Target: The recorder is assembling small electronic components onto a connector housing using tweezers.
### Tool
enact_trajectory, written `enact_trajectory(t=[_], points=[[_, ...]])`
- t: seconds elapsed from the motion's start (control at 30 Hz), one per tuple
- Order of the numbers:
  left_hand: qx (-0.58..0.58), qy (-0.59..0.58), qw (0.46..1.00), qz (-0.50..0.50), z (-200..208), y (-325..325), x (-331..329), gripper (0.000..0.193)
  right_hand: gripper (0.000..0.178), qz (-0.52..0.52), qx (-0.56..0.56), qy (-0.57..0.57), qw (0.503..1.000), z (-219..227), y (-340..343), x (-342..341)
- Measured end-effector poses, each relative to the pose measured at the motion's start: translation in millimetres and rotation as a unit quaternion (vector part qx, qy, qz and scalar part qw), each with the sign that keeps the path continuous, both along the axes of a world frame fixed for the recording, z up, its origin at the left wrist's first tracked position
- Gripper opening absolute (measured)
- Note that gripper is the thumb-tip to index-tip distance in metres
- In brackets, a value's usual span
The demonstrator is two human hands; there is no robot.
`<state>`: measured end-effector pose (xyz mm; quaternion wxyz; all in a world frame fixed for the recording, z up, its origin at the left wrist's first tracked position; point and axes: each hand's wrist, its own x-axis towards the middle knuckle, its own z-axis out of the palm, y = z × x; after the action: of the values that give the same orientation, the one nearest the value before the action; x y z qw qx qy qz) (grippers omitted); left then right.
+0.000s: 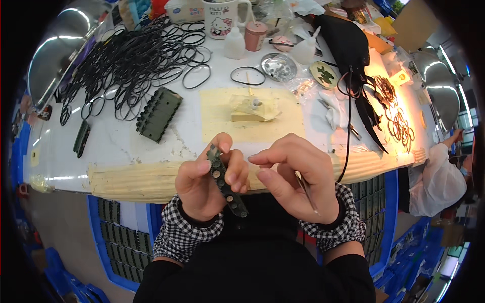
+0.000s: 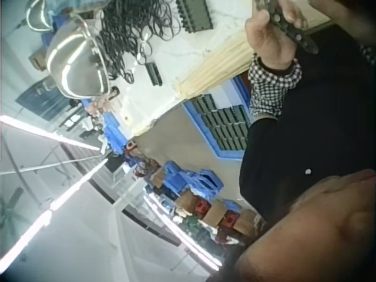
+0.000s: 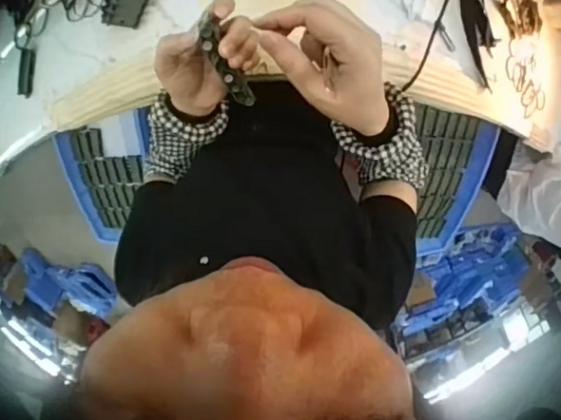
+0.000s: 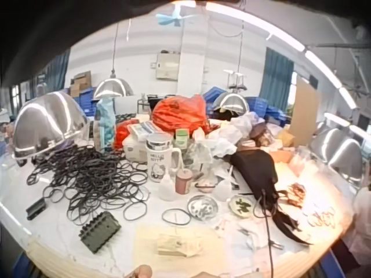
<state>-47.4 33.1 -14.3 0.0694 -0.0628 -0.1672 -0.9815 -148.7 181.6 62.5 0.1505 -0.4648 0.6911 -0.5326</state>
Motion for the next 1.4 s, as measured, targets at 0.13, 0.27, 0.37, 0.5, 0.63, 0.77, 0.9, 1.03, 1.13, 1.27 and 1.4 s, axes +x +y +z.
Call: enact_trajectory(t=[0.13,0.27,0.37,0.5,0.63,0.77,0.9,1.03,1.13,1.27,1.4], points=[[-0.028,-0.010,1.000,-0.007,-5,2,4,0.034,0.016,-0.057,0.064,0.082,0.993,2,32,-20],[-0.027,-0.024,0.999,-0.007,-2,3,4,0.036,0.008,-0.299,0.113,0.183,0.930,-2,86,-91],[-0.013,-0.039,0.999,-0.012,6,8,3,0.040,0.018,-0.395,0.120,0.255,0.874,-9,152,-197],[-0.077,-0.105,0.991,0.020,5,10,9,0.046,0.028,-0.486,0.313,0.328,0.747,-23,203,-321],[-0.094,-0.130,0.986,0.039,2,10,13,0.047,0.028,-0.484,0.353,0.322,0.733,-54,225,-410],[-0.107,-0.139,0.983,0.052,7,11,12,0.046,0.024,-0.543,0.384,0.338,0.666,-48,193,-389],[-0.103,-0.139,0.984,0.046,7,11,9,0.046,0.022,-0.501,0.454,0.339,0.654,-54,200,-403],[-0.103,-0.151,0.982,0.049,6,11,6,0.047,0.021,-0.499,0.436,0.323,0.676,-50,189,-398],[-0.110,-0.163,0.979,0.044,7,13,4,0.047,0.024,-0.511,0.404,0.322,0.687,-47,193,-396],[-0.114,-0.158,0.980,0.026,9,15,2,0.048,0.032,-0.503,0.377,0.330,0.705,-49,202,-405],[-0.117,-0.157,0.980,0.031,7,14,4,0.049,0.037,-0.499,0.357,0.295,0.732,-48,211,-415]])
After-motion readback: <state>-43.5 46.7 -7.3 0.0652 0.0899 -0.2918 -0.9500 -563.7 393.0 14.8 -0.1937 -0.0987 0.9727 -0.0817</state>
